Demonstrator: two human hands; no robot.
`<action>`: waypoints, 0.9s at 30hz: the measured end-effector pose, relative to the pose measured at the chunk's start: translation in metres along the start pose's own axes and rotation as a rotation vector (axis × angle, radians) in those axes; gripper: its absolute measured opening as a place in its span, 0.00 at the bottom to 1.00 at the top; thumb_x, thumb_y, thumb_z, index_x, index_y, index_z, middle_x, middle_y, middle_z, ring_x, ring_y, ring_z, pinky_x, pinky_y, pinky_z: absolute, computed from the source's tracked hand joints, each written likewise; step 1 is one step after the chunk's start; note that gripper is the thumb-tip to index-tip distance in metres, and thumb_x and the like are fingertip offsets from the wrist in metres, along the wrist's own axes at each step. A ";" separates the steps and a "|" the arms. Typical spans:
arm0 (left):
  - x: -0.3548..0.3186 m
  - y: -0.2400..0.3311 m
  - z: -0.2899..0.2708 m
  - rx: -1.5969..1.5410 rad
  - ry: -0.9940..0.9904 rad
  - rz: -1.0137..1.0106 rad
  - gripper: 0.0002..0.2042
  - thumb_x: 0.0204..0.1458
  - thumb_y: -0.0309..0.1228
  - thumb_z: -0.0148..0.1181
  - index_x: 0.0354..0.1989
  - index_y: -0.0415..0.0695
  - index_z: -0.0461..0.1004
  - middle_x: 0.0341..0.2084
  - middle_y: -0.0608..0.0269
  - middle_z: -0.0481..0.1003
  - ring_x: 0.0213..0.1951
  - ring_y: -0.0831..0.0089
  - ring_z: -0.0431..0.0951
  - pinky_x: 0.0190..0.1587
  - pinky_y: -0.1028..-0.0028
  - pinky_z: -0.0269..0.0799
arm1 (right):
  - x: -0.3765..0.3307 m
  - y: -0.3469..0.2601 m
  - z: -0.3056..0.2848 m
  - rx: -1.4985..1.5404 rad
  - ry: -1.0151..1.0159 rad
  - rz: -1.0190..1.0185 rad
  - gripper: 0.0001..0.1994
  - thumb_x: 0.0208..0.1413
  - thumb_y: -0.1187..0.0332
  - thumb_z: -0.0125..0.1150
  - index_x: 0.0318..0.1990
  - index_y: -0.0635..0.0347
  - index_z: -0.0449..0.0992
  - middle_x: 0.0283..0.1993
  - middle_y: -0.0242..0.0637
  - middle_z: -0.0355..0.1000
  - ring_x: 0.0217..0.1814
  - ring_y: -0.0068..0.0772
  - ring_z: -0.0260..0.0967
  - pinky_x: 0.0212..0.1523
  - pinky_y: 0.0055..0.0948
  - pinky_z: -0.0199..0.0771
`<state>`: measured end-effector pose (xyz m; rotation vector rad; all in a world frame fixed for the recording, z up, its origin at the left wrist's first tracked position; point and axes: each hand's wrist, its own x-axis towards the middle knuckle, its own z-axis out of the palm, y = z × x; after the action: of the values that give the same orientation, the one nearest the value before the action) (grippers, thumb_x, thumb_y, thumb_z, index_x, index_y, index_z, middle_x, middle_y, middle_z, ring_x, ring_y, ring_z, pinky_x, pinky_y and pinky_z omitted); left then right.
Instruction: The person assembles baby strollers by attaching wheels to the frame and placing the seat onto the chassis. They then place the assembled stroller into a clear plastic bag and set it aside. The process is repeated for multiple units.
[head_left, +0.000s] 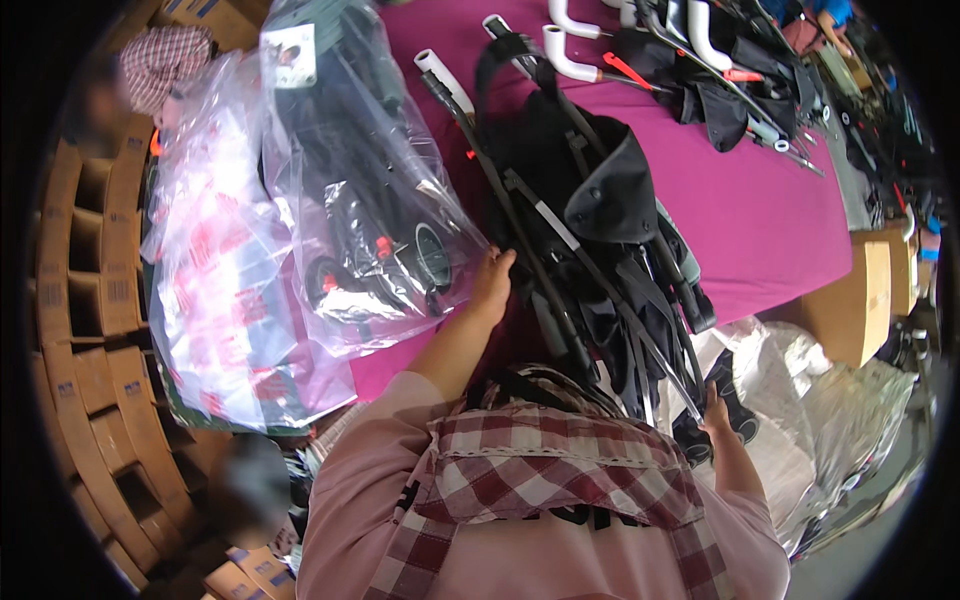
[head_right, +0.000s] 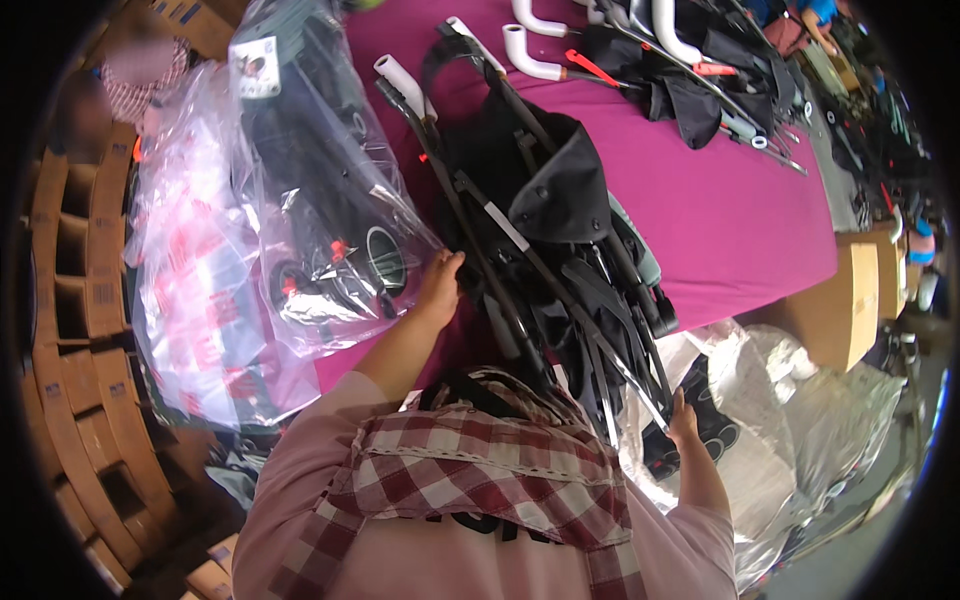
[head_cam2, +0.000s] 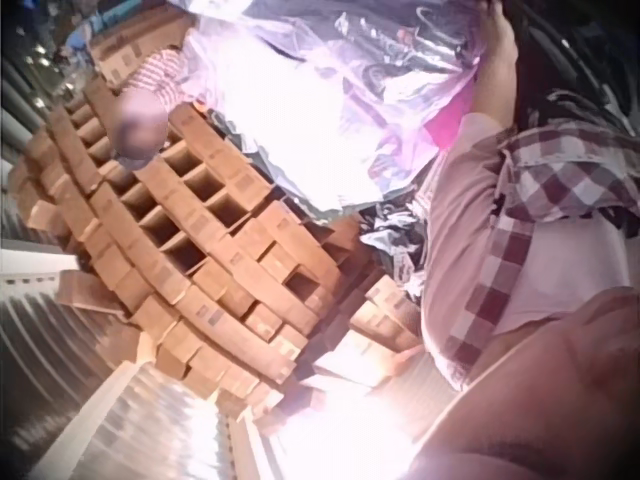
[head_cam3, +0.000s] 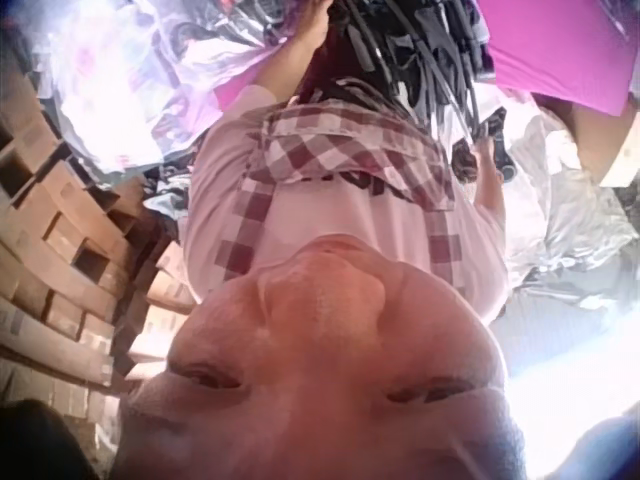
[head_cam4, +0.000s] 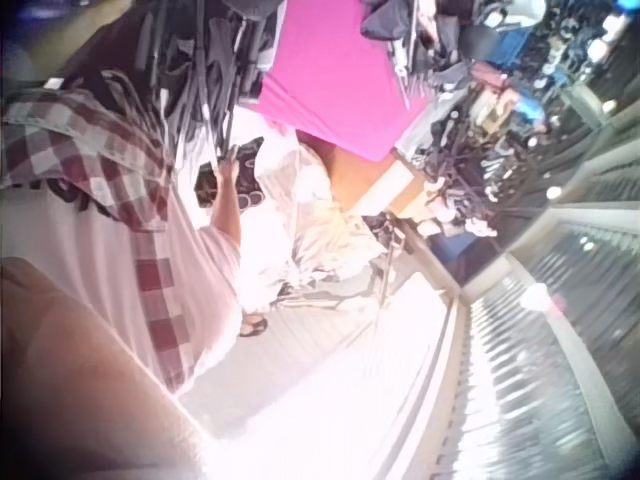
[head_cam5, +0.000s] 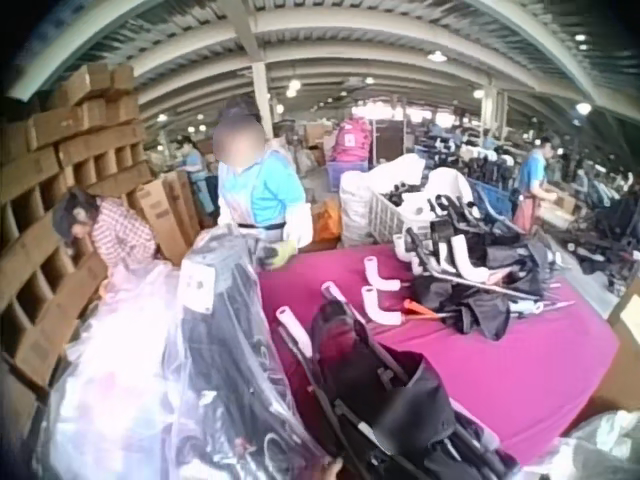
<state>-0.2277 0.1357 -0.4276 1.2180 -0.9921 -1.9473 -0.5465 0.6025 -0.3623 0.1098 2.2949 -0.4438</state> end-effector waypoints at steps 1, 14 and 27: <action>0.003 -0.002 -0.010 -0.031 0.085 -0.091 0.23 0.62 0.38 0.56 0.63 0.42 0.66 0.55 0.59 0.73 0.57 0.67 0.73 0.60 0.65 0.66 | -0.002 -0.036 0.000 -0.027 0.029 -0.029 0.43 0.60 0.29 0.40 0.44 0.72 0.78 0.33 0.46 0.76 0.30 0.44 0.77 0.22 0.42 0.76; -0.190 0.026 -0.110 0.006 0.269 0.049 0.17 0.63 0.23 0.48 0.61 0.40 0.67 0.55 0.55 0.73 0.53 0.62 0.78 0.56 0.66 0.71 | 0.118 -0.190 0.110 0.024 -0.514 -0.089 0.40 0.50 0.18 0.38 0.25 0.51 0.66 0.14 0.24 0.51 0.08 0.18 0.44 0.09 0.21 0.45; -0.351 -0.050 -0.301 0.062 1.140 0.207 0.23 0.55 0.26 0.61 0.60 0.39 0.67 0.53 0.50 0.72 0.46 0.63 0.78 0.52 0.65 0.73 | -0.072 -0.347 0.228 -0.301 0.316 -1.610 0.20 0.70 0.61 0.47 0.52 0.73 0.74 0.53 0.61 0.72 0.54 0.59 0.70 0.56 0.48 0.69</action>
<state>0.1749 0.3674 -0.4006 1.8115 -0.5079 -0.7831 -0.4135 0.2026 -0.3575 -2.0027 2.2253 -0.8383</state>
